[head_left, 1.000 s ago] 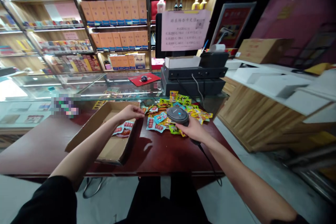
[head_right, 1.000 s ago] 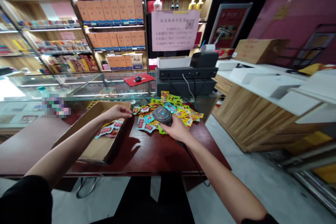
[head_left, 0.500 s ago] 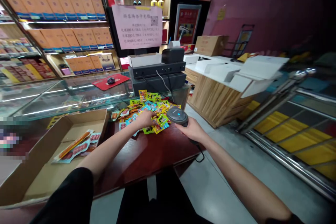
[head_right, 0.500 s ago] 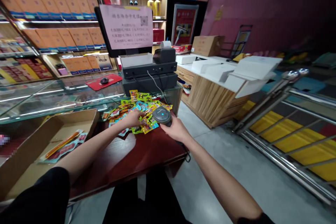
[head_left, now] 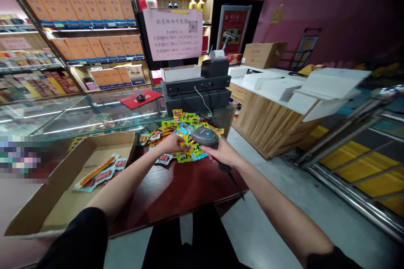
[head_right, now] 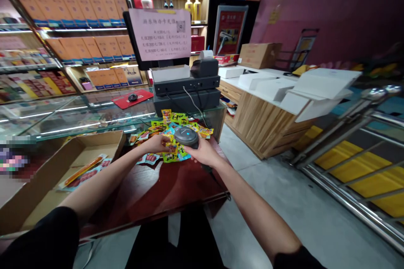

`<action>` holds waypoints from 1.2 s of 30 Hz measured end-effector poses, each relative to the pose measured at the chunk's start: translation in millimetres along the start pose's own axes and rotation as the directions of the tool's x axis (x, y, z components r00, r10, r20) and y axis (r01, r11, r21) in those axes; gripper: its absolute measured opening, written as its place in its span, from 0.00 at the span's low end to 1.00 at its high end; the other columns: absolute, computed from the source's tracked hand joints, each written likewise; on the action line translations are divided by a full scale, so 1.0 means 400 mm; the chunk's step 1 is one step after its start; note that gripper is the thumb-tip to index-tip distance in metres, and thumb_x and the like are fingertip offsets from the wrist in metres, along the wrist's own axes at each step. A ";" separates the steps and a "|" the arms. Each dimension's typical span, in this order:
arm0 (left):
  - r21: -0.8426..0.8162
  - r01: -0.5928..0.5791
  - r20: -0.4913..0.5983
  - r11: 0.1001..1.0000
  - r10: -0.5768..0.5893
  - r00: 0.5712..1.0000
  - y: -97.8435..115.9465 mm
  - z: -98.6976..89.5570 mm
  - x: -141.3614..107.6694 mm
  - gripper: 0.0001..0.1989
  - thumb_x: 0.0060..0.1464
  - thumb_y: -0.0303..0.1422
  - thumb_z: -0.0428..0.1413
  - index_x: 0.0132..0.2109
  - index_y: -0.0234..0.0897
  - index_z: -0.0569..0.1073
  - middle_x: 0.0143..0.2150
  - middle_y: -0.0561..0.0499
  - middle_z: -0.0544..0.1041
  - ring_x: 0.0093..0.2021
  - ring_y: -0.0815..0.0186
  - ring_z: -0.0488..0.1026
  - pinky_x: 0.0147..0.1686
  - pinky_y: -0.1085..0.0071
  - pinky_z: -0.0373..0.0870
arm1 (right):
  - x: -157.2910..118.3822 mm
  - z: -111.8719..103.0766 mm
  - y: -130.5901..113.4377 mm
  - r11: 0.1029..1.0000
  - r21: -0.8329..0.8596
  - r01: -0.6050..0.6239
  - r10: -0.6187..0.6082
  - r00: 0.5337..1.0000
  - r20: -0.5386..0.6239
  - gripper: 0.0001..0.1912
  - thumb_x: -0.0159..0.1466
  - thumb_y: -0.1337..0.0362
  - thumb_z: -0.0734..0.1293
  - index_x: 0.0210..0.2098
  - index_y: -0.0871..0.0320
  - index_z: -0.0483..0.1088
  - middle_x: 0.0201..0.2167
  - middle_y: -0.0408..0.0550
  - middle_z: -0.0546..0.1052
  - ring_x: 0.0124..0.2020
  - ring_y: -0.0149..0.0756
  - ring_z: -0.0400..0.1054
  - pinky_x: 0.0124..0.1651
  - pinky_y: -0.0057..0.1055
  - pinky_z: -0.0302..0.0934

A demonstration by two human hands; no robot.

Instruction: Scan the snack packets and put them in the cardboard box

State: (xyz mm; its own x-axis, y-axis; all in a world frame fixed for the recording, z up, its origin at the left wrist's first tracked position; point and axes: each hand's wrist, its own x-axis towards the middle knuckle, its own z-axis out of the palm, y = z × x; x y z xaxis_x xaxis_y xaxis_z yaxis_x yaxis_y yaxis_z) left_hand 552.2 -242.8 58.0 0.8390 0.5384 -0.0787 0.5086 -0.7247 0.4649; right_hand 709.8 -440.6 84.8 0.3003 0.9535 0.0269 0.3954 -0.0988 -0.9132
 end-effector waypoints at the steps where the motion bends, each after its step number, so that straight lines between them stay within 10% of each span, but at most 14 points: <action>1: -0.172 0.043 -0.046 0.984 -0.052 0.998 -0.021 -0.018 -0.015 0.17 0.42 0.41 0.66 0.38 0.37 0.78 0.36 0.48 0.80 0.38 0.59 0.77 0.38 0.69 0.70 | 0.016 0.014 -0.004 1.000 0.020 0.000 -0.001 0.999 0.052 0.11 0.59 0.55 0.68 0.34 0.57 0.70 0.15 0.40 0.71 0.14 0.32 0.64 0.19 0.28 0.59; 5: -0.828 0.095 -0.109 0.552 -0.325 0.939 -0.098 -0.079 -0.076 0.24 0.37 0.39 0.71 0.40 0.36 0.71 0.37 0.50 0.80 0.35 0.64 0.78 0.36 0.68 0.74 | 0.107 0.059 -0.028 0.991 -0.050 0.126 -0.117 0.981 0.158 0.13 0.57 0.59 0.71 0.39 0.58 0.72 0.16 0.39 0.72 0.16 0.32 0.66 0.22 0.28 0.63; 10: -0.972 -0.111 -0.206 0.208 -0.521 0.828 -0.153 -0.113 -0.109 0.24 0.34 0.33 0.73 0.36 0.34 0.69 0.34 0.50 0.79 0.32 0.66 0.78 0.32 0.72 0.76 | 0.255 0.099 -0.071 0.978 -0.074 0.197 -0.170 0.945 0.278 0.14 0.59 0.57 0.69 0.41 0.58 0.71 0.20 0.43 0.75 0.18 0.35 0.68 0.24 0.32 0.64; 18: -0.976 -0.187 -0.216 0.113 -0.637 0.740 -0.196 -0.095 -0.108 0.19 0.41 0.27 0.70 0.37 0.32 0.69 0.36 0.49 0.80 0.35 0.64 0.80 0.38 0.69 0.80 | 0.315 0.189 0.028 0.916 -0.019 0.401 -0.387 0.895 0.219 0.19 0.58 0.61 0.69 0.48 0.58 0.73 0.46 0.52 0.80 0.46 0.45 0.74 0.50 0.39 0.67; 36: -0.978 -0.166 -0.209 0.126 -0.596 0.776 -0.176 -0.085 -0.114 0.20 0.40 0.30 0.71 0.35 0.32 0.68 0.35 0.48 0.79 0.35 0.65 0.80 0.38 0.69 0.79 | 0.290 0.197 0.051 0.904 -0.092 0.418 -0.395 0.897 0.198 0.13 0.57 0.61 0.69 0.40 0.59 0.75 0.36 0.50 0.82 0.35 0.41 0.75 0.39 0.34 0.67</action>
State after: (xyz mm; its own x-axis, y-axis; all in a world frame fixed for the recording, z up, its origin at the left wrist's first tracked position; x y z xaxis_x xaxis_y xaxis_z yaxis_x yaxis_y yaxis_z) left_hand 471.6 -201.6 58.7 0.3073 0.9391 -0.1537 -0.2643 0.2394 0.9343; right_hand 684.3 -309.7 37.1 -0.0585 0.9507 0.3044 0.5630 0.2832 -0.7764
